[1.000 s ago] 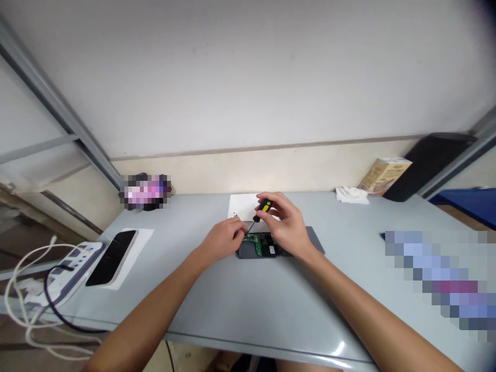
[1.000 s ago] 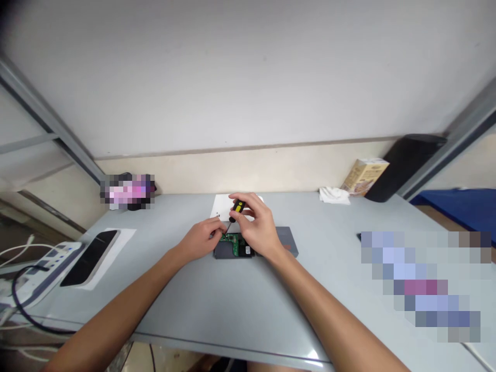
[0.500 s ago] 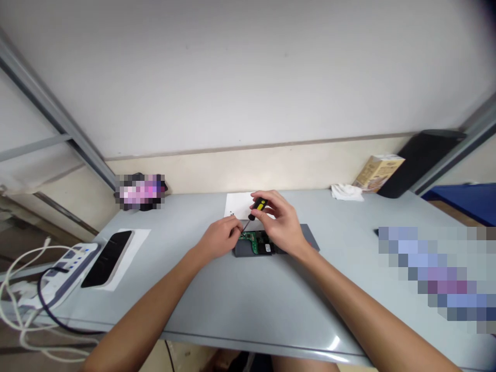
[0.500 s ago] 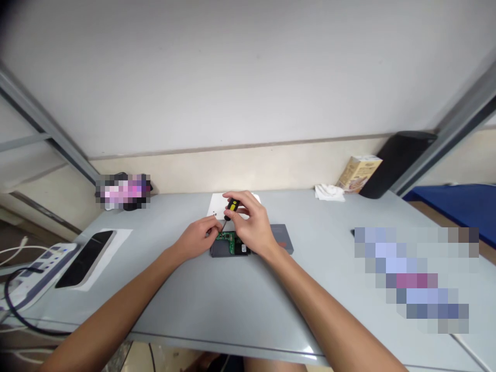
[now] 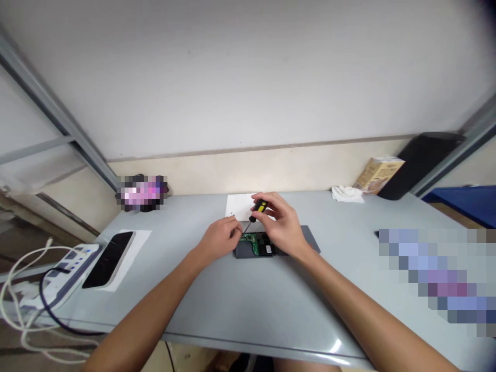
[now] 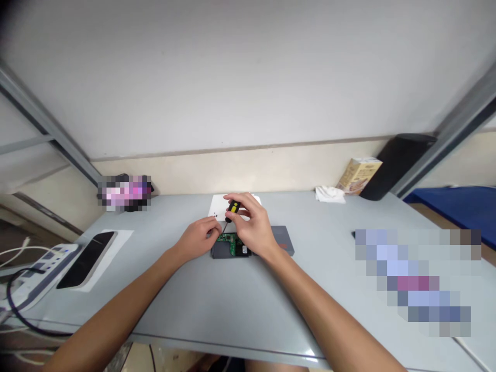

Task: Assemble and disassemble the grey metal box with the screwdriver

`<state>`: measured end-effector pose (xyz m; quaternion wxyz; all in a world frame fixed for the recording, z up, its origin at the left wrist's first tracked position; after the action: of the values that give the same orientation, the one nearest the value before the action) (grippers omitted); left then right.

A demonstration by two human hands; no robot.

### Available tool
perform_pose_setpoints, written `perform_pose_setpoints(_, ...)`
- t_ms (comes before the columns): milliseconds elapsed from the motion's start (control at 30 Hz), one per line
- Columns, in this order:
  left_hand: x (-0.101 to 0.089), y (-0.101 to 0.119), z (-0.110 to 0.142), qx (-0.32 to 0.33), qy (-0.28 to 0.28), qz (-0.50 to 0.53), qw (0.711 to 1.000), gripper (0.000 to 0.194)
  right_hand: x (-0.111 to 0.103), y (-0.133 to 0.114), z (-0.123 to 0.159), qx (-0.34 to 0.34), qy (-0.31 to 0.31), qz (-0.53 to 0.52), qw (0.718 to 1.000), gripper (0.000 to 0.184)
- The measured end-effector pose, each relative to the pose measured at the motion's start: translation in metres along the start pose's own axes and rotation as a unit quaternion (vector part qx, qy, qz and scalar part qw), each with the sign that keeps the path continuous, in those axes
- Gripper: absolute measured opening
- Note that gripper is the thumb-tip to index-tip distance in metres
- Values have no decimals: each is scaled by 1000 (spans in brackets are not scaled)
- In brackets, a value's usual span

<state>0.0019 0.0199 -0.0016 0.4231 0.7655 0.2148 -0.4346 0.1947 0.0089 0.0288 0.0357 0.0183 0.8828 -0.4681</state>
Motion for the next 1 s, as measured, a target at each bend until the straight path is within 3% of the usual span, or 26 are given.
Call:
perform_pose_setpoints(600,-1,1,0,-3,-3,-4,1000,25,0,-4,1,-4,-14,9,1000,25)
perform_pose_setpoints(700,0,0,0,-9,-2,9,1000,25,0,-8,-1,-1,-29,6,1000,20)
perform_pose_setpoints(867,3,-3,0,-11,-1,23,1000,26,-2,-10,-4,-21,4,24,999,4)
perform_pose_setpoints(1000,2,-2,0,-14,-1,20,1000,26,-2,-5,-4,0,-41,-41,998,21)
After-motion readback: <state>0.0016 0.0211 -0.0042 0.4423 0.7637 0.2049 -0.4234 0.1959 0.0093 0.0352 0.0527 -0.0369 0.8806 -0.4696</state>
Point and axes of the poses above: each hand's wrist, its own z-axis away from the middle knuckle, its own x-axis out of the palm, y = z × x, the point moved 2 cm from there along -z, towards the middle knuckle, and after that the axes turned 1 degree about -x, right-handed, at the moved point
